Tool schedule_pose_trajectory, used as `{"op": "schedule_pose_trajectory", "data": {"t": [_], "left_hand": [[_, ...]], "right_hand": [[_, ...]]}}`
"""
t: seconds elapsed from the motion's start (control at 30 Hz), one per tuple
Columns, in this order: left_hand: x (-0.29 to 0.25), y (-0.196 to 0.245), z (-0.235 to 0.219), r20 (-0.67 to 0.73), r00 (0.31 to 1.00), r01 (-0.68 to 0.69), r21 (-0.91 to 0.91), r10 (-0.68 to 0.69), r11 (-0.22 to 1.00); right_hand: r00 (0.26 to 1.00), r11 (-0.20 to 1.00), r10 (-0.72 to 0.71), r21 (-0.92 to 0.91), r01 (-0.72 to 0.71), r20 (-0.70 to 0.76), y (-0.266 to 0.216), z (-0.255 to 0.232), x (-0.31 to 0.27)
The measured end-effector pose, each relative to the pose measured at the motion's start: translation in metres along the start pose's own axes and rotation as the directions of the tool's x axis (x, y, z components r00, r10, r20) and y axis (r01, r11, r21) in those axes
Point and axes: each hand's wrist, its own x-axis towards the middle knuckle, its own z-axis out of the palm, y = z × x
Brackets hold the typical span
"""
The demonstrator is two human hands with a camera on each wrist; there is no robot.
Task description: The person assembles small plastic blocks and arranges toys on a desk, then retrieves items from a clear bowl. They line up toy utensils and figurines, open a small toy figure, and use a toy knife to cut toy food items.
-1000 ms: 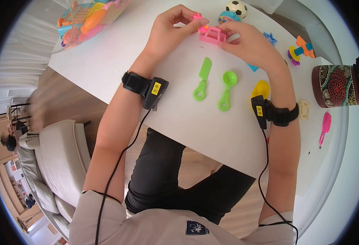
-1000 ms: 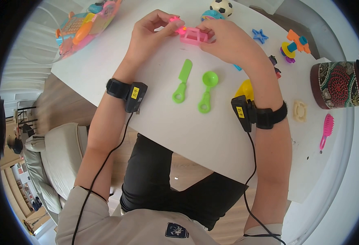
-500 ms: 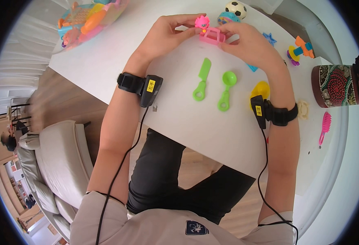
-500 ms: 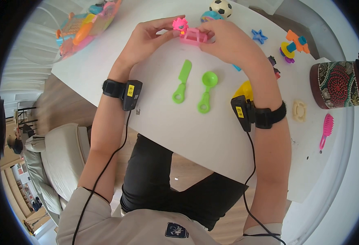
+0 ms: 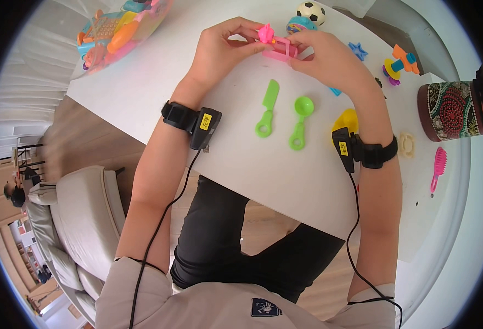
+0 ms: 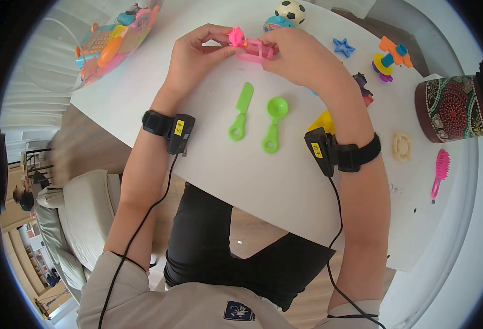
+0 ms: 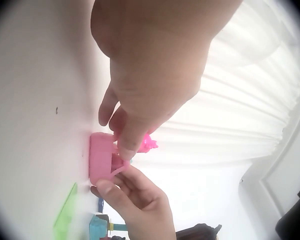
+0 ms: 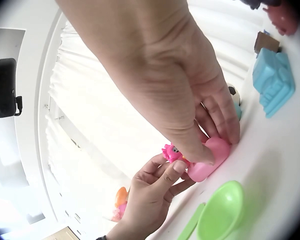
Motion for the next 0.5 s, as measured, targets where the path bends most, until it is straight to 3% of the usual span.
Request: {"op": "schedule_pose_trajectory", "data": {"t": [0.13,0.3,0.5], "left_hand": [[0.001,0.003,-0.002,0.024,0.999,0.026,-0.010,-0.026,1.000],[0.000,0.006,-0.003,0.073,0.995,-0.064,-0.005,0.065,0.998],[-0.001,0.008,0.000,0.027,0.993,-0.117,0.015,0.116,0.993]], "right_hand": [[0.999,0.999,0.036,-0.008,-0.036,0.023,-0.003,-0.003,-0.001],[1.000,0.998,-0.018,0.052,0.017,0.013,0.001,-0.001,-0.001],[0.999,0.999,-0.040,0.033,0.039,0.013,0.005,-0.001,0.001]]}}
